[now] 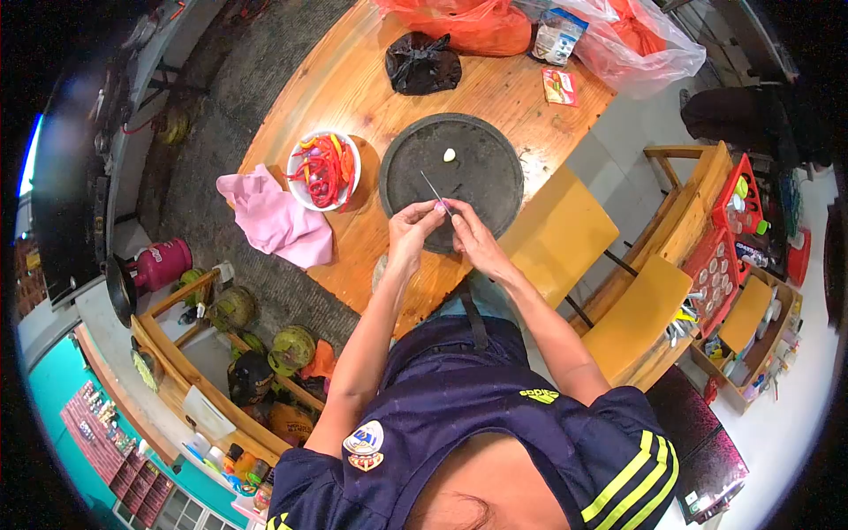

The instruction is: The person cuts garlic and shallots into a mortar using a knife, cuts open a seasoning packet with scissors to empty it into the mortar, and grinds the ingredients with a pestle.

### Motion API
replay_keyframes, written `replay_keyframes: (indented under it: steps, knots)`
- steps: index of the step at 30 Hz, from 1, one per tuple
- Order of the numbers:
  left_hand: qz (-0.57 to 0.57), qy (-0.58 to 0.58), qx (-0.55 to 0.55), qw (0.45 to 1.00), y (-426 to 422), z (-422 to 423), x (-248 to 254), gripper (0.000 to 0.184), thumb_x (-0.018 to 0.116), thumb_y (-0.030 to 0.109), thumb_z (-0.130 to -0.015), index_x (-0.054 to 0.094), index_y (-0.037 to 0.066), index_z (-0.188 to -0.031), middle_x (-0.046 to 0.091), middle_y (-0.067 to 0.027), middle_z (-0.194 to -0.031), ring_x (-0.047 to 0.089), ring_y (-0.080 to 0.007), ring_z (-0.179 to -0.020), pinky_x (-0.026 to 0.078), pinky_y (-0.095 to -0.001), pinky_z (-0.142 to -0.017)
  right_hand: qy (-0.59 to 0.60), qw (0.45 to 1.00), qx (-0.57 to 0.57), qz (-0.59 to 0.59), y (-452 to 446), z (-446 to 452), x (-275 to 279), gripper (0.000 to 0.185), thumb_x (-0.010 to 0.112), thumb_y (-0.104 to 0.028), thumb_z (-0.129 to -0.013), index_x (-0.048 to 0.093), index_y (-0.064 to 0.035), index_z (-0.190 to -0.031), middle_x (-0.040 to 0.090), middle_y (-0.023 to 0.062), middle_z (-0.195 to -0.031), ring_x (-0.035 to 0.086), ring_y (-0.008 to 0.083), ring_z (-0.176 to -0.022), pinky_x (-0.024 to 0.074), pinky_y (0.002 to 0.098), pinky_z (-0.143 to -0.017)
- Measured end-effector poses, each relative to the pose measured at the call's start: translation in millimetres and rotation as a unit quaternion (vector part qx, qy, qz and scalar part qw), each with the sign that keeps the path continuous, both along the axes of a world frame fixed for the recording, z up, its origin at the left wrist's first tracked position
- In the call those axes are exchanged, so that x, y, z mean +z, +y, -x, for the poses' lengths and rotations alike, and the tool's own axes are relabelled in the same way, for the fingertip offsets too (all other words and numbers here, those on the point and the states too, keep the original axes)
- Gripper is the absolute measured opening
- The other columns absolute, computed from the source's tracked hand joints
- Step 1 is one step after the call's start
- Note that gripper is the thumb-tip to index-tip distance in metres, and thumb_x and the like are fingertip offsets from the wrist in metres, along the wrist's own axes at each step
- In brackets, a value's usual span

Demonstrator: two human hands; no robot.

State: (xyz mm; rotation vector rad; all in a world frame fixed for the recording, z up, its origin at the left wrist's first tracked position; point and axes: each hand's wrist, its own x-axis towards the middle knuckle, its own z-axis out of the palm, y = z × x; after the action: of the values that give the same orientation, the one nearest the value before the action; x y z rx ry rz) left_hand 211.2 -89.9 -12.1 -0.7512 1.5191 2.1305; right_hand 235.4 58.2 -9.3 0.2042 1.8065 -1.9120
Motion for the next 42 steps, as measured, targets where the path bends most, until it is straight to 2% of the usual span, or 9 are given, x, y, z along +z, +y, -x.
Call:
replay_keyframes:
  steps: [6, 12, 15, 18, 21, 27, 33, 39, 42]
  knots:
    - [0.001, 0.008, -0.019, 1.000, 0.5, -1.0, -10.2, 0.021, 0.071, 0.009, -0.084, 0.067, -0.003, -0.101, 0.069, -0.0090, -0.094, 0.064, -0.0126, -0.085, 0.051, -0.0262, -0.078, -0.107, 0.993, -0.013, 0.042, 3.6, 5.5, -2.4, 0.027, 0.041, -0.033, -0.102, 0.047, -0.0140, -0.120, 0.043, -0.0035, -0.060, 0.037, 0.0044, -0.047, 0.0294, 0.0220, -0.041]
    - [0.006, 0.025, -0.032, 0.999, 4.9, -4.3, -13.2, 0.022, 0.071, 0.008, -0.083, 0.067, -0.003, -0.101, 0.069, -0.0094, -0.095, 0.064, -0.0129, -0.086, 0.051, -0.0260, -0.079, -0.101, 0.992, -0.053, 0.053, -0.6, 10.6, -18.1, 0.021, 0.042, -0.034, -0.102, 0.045, -0.0133, -0.104, 0.042, -0.0041, -0.059, 0.035, 0.0036, -0.044, 0.0251, 0.0212, -0.036]
    - [-0.008, 0.016, -0.003, 1.000, 9.3, -2.5, -16.6, 0.022, 0.071, 0.007, -0.083, 0.067, -0.003, -0.102, 0.069, -0.0095, -0.095, 0.064, -0.0129, -0.087, 0.051, -0.0251, -0.079, -0.150, 0.980, -0.067, 0.108, 3.7, 16.0, -15.9, 0.023, 0.041, -0.034, -0.102, 0.046, -0.0139, -0.112, 0.043, -0.0039, -0.058, 0.035, 0.0034, -0.044, 0.0251, 0.0211, -0.036]
    - [-0.026, -0.025, 0.052, 0.998, 6.1, 3.9, -19.2, 0.022, 0.071, 0.006, -0.083, 0.067, -0.003, -0.103, 0.069, -0.0098, -0.097, 0.064, -0.0131, -0.088, 0.051, -0.0240, -0.079, -0.142, 0.985, -0.026, 0.096, 2.3, 13.9, -2.9, 0.033, 0.040, -0.035, -0.102, 0.046, -0.0158, -0.129, 0.044, -0.0040, -0.057, 0.036, 0.0034, -0.044, 0.0276, 0.0211, -0.038]
    - [-0.049, -0.046, 0.078, 0.995, -0.7, 9.5, -21.8, 0.022, 0.070, 0.003, -0.083, 0.066, -0.003, -0.103, 0.068, -0.0113, -0.099, 0.065, -0.0153, -0.091, 0.052, -0.0246, -0.082, -0.119, 0.990, 0.009, 0.080, 4.9, 11.6, -2.0, 0.043, 0.039, -0.035, -0.102, 0.039, -0.0172, -0.141, 0.044, -0.0039, -0.056, 0.036, 0.0040, -0.044, 0.0301, 0.0216, -0.040]
    - [-0.057, -0.047, 0.067, 0.995, -1.4, 10.8, -19.0, 0.022, 0.069, 0.003, -0.083, 0.065, -0.004, -0.104, 0.067, -0.0121, -0.102, 0.065, -0.0170, -0.095, 0.052, -0.0266, -0.087, -0.117, 0.992, 0.024, 0.050, 6.3, 14.9, 3.5, 0.044, 0.041, -0.034, -0.102, 0.039, -0.0168, -0.142, 0.040, -0.0046, -0.055, 0.036, 0.0049, -0.046, 0.0310, 0.0215, -0.042]
    - [-0.040, -0.022, 0.033, 0.998, -0.2, 7.8, -26.1, 0.020, 0.069, 0.006, -0.084, 0.066, -0.003, -0.101, 0.068, -0.0111, -0.103, 0.064, -0.0166, -0.096, 0.050, -0.0277, -0.089, -0.092, 0.994, -0.024, 0.054, 1.1, 14.9, -3.3, 0.031, 0.046, -0.029, -0.101, 0.048, -0.0132, -0.127, 0.039, -0.0048, -0.057, 0.035, 0.0042, -0.048, 0.0270, 0.0228, -0.042]
    - [-0.013, -0.010, 0.009, 1.000, 0.8, 6.0, -31.9, 0.020, 0.070, 0.009, -0.084, 0.067, -0.002, -0.100, 0.068, -0.0103, -0.102, 0.063, -0.0149, -0.095, 0.049, -0.0264, -0.087, -0.093, 0.993, -0.052, 0.052, -4.2, 16.4, -9.9, 0.021, 0.046, -0.031, -0.100, 0.048, -0.0124, -0.110, 0.038, -0.0055, -0.057, 0.032, 0.0037, -0.046, 0.0247, 0.0230, -0.040]
    - [0.012, -0.009, 0.001, 1.000, 3.3, 4.6, -30.9, 0.021, 0.071, 0.009, -0.084, 0.067, -0.002, -0.101, 0.068, -0.0095, -0.101, 0.063, -0.0140, -0.094, 0.049, -0.0255, -0.086, -0.155, 0.984, -0.063, 0.060, -4.0, 18.1, -9.7, 0.020, 0.047, -0.034, -0.100, 0.046, -0.0146, -0.105, 0.038, -0.0056, -0.057, 0.031, 0.0033, -0.044, 0.0230, 0.0222, -0.038]
